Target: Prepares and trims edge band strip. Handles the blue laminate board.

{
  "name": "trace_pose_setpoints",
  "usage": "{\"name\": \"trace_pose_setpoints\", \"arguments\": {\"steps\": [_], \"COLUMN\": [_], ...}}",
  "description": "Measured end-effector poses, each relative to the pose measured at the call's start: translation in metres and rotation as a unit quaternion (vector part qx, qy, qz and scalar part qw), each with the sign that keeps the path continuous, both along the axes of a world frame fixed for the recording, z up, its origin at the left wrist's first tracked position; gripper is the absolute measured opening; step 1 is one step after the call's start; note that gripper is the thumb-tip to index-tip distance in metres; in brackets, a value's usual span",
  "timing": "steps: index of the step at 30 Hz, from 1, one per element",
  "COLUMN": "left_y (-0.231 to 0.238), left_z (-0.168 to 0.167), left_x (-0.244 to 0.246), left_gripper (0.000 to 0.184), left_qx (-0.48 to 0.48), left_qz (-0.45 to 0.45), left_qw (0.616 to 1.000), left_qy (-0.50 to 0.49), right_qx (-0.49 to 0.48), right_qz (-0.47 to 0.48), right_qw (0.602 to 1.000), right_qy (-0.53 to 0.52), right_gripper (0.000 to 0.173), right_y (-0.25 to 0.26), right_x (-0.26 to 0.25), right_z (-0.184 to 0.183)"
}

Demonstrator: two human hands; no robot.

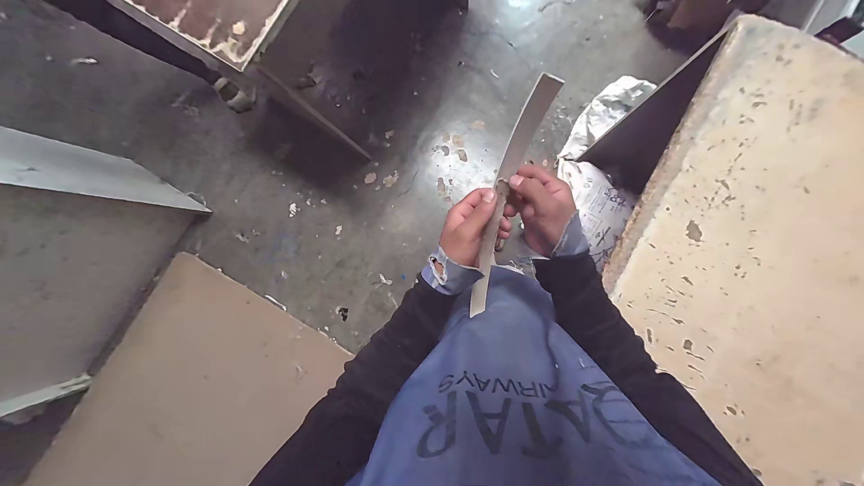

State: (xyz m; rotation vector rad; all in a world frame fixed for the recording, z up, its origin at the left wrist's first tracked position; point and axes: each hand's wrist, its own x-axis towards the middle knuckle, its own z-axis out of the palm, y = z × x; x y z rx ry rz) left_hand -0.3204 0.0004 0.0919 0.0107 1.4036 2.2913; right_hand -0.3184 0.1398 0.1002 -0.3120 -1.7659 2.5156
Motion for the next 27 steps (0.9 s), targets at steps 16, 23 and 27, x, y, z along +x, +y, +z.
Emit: {"name": "trace_pose_setpoints", "arguments": {"steps": [16,23,27], "left_y": [-0.001,-0.005,-0.007], "left_z": [-0.001,-0.009,-0.009], "left_x": [0.01,0.01,0.01], "left_gripper": [0.029,0.031,0.031], "left_qx": [0.027,0.043,0.028], "left_qz": [0.028,0.042,0.053], "left_qw": [0.999,0.998,0.998], "left_qy": [0.009,-0.007,-0.018], "right_qx": [-0.161,-0.146,-0.133], "right_qz": [-0.074,-0.067,-0.058], "right_qw": [0.981,0.984,0.986], "right_qy": [-0.075,-0.075,-0.086], "right_gripper": [0.012,0.012,0.012], "right_y": [-0.034,-0.039,-0.041], "right_x": [0.009,0.007,0.005], "right_z": [-0.002,-0.007,-0.01]}}
